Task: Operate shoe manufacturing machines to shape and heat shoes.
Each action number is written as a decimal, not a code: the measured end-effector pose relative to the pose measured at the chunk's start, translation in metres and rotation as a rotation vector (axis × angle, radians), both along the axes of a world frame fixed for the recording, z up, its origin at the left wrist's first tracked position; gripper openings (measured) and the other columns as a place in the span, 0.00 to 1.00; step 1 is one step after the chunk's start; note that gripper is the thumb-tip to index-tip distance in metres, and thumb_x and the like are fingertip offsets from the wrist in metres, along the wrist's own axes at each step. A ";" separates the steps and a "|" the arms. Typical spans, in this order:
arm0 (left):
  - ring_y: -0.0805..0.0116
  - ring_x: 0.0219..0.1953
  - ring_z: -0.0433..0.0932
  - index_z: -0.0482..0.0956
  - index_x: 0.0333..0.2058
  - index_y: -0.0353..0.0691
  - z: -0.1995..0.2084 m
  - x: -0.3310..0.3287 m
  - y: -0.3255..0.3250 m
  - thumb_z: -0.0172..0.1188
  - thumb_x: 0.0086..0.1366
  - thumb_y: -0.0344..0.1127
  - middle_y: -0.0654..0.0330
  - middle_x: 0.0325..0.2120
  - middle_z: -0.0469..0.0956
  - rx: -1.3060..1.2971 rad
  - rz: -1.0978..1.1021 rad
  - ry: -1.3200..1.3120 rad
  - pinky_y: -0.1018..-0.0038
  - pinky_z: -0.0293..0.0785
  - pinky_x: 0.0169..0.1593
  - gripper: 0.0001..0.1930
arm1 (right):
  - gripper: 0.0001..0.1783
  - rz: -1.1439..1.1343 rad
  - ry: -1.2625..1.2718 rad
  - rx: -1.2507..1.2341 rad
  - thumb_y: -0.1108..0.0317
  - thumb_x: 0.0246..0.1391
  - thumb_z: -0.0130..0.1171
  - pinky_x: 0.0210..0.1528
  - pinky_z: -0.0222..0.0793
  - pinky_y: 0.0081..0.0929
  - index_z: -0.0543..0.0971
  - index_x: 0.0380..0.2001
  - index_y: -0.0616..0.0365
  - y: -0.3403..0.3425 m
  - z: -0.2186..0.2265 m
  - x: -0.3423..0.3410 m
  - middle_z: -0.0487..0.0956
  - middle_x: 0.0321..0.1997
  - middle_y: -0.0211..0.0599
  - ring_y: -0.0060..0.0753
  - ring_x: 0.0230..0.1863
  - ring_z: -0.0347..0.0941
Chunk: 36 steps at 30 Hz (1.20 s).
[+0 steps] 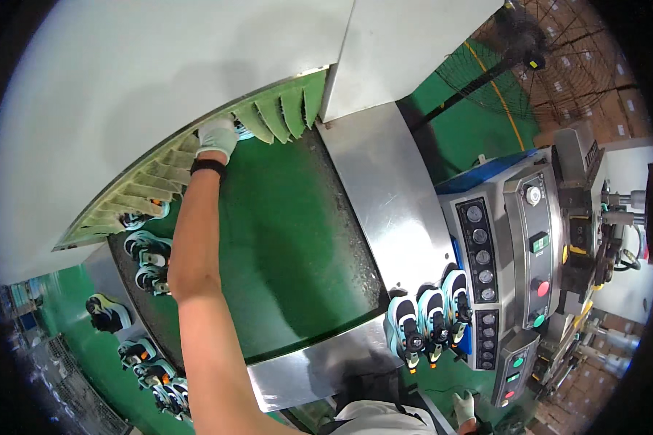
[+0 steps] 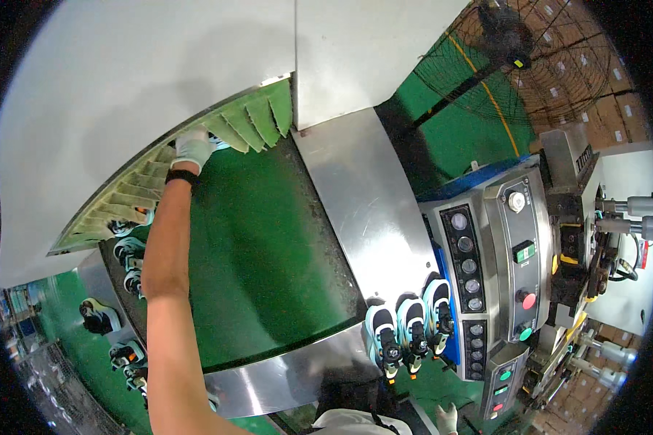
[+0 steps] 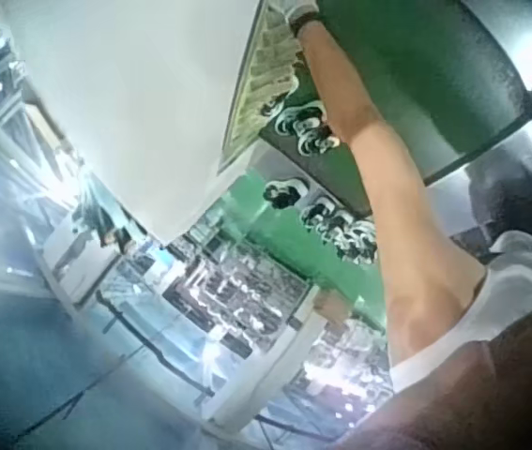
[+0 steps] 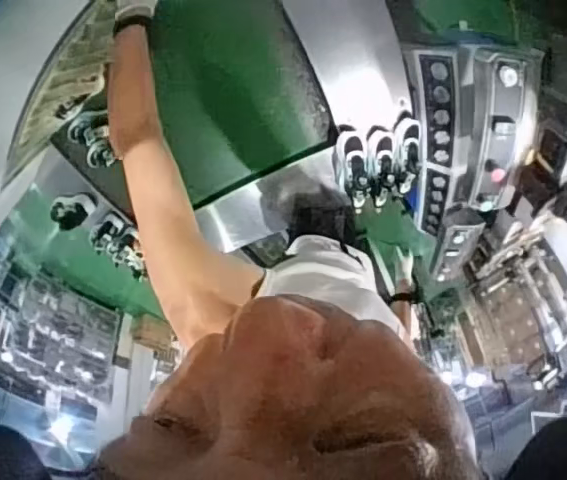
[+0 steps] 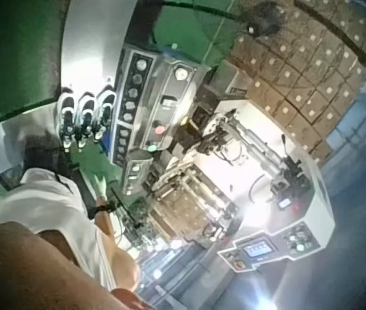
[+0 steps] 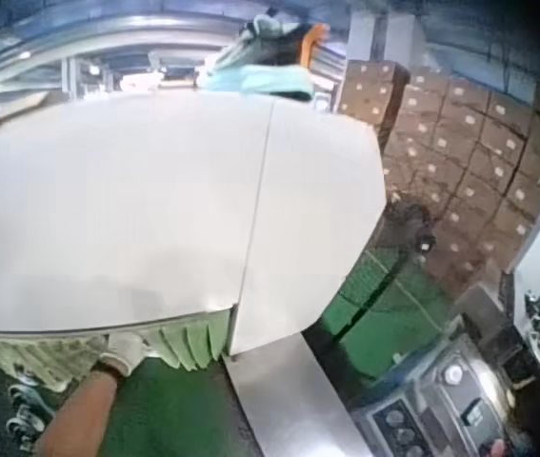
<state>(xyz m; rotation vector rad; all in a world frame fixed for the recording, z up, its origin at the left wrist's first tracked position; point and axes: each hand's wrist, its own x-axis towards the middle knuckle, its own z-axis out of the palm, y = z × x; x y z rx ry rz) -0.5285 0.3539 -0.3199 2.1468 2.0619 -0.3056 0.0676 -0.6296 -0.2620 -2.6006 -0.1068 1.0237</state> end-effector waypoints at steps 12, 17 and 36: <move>0.47 0.43 0.80 0.76 0.43 0.36 0.005 0.046 -0.208 0.74 0.47 0.45 0.47 0.41 0.78 0.005 -0.379 -0.245 0.57 0.78 0.45 0.27 | 0.41 0.434 -0.103 -0.065 0.52 0.54 0.65 0.64 0.66 0.33 0.68 0.61 0.74 0.168 0.020 -0.093 0.77 0.59 0.58 0.46 0.62 0.73; 0.42 0.43 0.80 0.78 0.38 0.34 0.041 0.077 -0.375 0.73 0.47 0.47 0.42 0.43 0.80 -0.141 -0.384 -0.258 0.51 0.77 0.44 0.25 | 0.41 0.213 0.283 0.285 0.49 0.58 0.63 0.65 0.65 0.31 0.68 0.61 0.75 0.238 0.063 -0.115 0.75 0.61 0.57 0.43 0.62 0.71; 0.73 0.48 0.79 0.72 0.58 0.28 0.299 0.457 -0.501 0.61 0.64 0.23 0.57 0.49 0.80 -0.750 -0.693 -1.408 0.76 0.76 0.51 0.22 | 0.40 -0.167 1.160 1.453 0.50 0.54 0.70 0.62 0.70 0.33 0.69 0.64 0.57 0.267 0.189 0.012 0.78 0.59 0.35 0.29 0.58 0.75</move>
